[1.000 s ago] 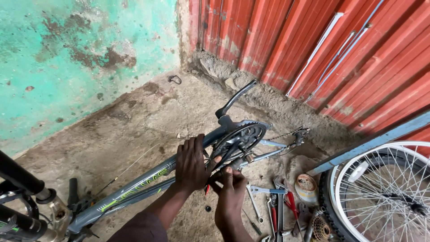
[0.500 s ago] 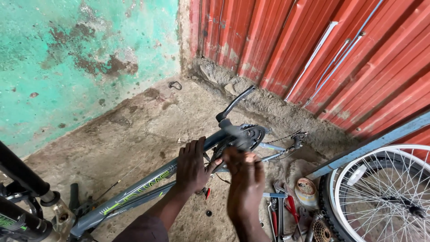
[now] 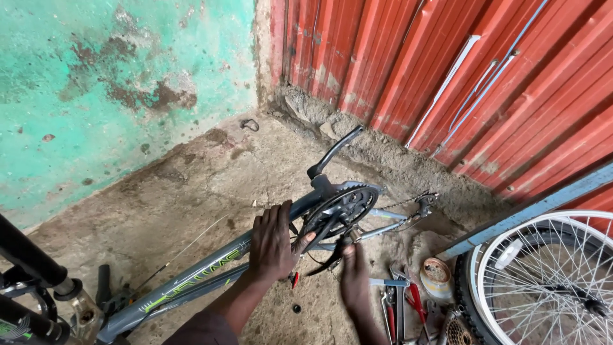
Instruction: Removing and re-installing a bicycle crankset and chainring assembly using hand tools.
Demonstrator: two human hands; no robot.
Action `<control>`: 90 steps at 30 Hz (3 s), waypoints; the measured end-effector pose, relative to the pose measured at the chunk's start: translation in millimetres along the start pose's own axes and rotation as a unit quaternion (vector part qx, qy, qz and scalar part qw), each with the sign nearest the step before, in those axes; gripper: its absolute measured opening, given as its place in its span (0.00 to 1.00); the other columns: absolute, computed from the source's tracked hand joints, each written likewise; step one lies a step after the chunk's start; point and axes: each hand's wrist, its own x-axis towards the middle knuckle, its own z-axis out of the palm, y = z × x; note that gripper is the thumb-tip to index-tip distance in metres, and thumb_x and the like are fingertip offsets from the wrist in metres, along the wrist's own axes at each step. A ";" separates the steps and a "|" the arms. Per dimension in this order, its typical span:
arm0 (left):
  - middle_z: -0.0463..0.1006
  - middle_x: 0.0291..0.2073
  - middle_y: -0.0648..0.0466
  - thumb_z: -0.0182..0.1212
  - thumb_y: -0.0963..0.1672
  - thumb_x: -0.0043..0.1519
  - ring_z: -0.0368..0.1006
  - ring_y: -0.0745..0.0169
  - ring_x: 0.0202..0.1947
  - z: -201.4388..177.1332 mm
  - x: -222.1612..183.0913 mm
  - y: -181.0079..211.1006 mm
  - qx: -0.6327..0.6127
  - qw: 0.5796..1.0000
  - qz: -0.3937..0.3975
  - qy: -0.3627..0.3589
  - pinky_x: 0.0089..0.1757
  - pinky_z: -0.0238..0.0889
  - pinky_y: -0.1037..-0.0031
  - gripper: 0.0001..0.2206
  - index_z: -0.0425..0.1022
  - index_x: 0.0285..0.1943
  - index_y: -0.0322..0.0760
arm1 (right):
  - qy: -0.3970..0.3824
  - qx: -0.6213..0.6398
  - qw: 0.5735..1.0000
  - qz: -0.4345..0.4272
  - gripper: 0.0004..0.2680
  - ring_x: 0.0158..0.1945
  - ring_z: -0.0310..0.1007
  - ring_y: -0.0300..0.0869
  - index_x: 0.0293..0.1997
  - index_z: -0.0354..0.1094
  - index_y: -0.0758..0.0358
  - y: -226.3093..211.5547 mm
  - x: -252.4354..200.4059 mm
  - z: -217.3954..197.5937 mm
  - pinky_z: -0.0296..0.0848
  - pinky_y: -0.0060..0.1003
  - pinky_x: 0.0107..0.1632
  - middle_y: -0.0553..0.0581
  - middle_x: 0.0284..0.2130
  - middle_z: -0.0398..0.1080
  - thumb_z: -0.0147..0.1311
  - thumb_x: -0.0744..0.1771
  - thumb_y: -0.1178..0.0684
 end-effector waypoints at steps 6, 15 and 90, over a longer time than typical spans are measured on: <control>0.71 0.60 0.41 0.38 0.67 0.62 0.66 0.42 0.58 -2.0 -4.9 3.9 -0.045 0.999 -0.003 0.018 0.55 0.57 0.52 0.43 0.60 0.73 0.34 | -0.004 0.210 0.967 0.146 0.19 0.52 0.81 0.56 0.54 0.59 0.65 -65.3 -42.7 43.7 0.83 0.54 0.55 0.70 0.52 0.74 0.44 0.67 0.39; 0.72 0.57 0.42 0.47 0.63 0.64 0.69 0.42 0.53 -6.0 -6.7 1.1 -0.052 0.997 0.025 0.054 0.51 0.60 0.54 0.38 0.61 0.71 0.32 | -0.007 0.110 0.977 0.181 0.13 0.31 0.75 0.50 0.45 0.66 0.69 -67.7 -38.7 34.8 0.80 0.43 0.33 0.65 0.32 0.74 0.45 0.71 0.46; 0.65 0.65 0.41 0.33 0.63 0.66 0.64 0.45 0.58 -12.8 -11.1 2.7 -0.063 0.998 0.017 -0.001 0.54 0.57 0.55 0.40 0.48 0.79 0.36 | 0.071 0.069 0.971 0.218 0.34 0.77 0.44 0.58 0.77 0.36 0.55 -49.3 -25.1 47.5 0.50 0.65 0.74 0.63 0.76 0.40 0.36 0.65 0.28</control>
